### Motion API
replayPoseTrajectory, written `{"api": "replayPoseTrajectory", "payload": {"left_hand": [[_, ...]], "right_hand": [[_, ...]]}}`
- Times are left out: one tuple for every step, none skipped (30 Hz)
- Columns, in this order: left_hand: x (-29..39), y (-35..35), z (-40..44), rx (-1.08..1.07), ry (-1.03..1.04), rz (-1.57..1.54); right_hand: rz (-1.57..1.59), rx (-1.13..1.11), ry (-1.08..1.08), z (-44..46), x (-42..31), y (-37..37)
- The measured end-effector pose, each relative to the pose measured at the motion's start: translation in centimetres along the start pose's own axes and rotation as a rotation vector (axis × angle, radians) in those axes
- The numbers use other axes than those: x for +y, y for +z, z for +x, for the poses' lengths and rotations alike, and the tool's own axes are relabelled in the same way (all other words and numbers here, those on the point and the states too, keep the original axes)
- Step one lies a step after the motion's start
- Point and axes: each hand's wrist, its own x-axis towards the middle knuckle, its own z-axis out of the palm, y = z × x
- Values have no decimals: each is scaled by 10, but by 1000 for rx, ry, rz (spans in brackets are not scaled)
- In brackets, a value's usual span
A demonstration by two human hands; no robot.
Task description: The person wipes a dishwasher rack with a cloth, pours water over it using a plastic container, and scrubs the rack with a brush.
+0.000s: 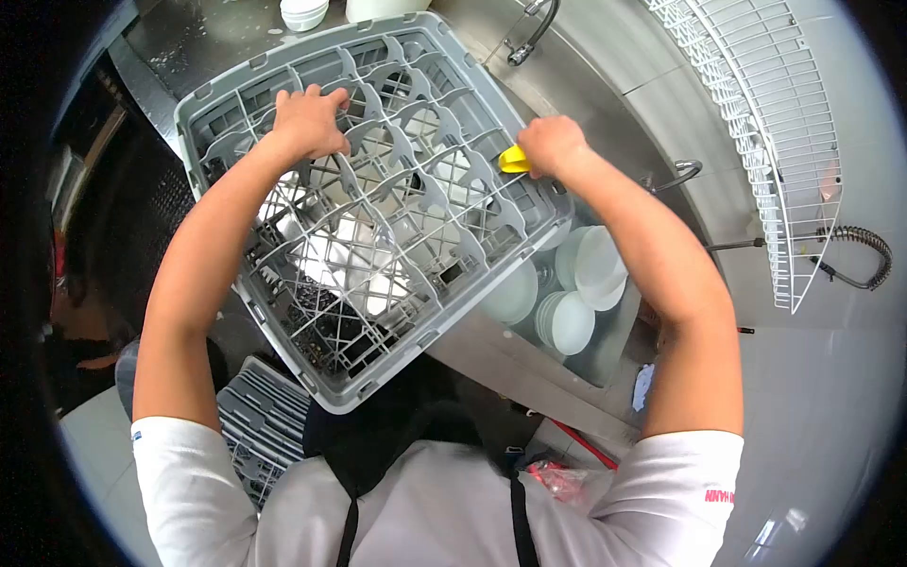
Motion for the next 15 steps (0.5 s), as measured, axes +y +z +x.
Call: {"api": "replayPoseTrajectory", "payload": {"left_hand": [[-3,3,1,3,-10,-4],[-3,1,1,6,-11,-5],[0,0,1,-2,-4,-5],[0,-2,2,-42,-17,7],[1,-4,4,-52,-9,19],[2,-3,5,-56,-16,21],[2,-2,3,-53,-37,22],[4,-1,1,-20,-33,29],[6,0,-1,-18,-39,27],[6,-1,-3,-14,-32,20],[6,-3,-2,-18,-22,11],[4,-1,0,-20,-25,15],[3,0,3,-14,-18,10],[1,2,5,-15,-10,4],[-2,5,4,-9,-17,-5]], "right_hand": [[-29,-27,-22,2,3,-7],[38,113,62,8,3,-2],[73,152,81,7,0,10],[104,190,102,4,-1,21],[136,229,120,-2,-6,26],[153,118,71,-8,-1,27],[124,104,31,-7,6,26],[99,89,-9,-9,10,20],[70,71,-39,-10,14,17],[36,48,1,-4,14,12],[48,105,27,0,12,16],[59,160,52,6,7,22],[68,213,71,11,5,27],[124,168,103,2,-2,21],[57,95,65,0,-2,14]]}}
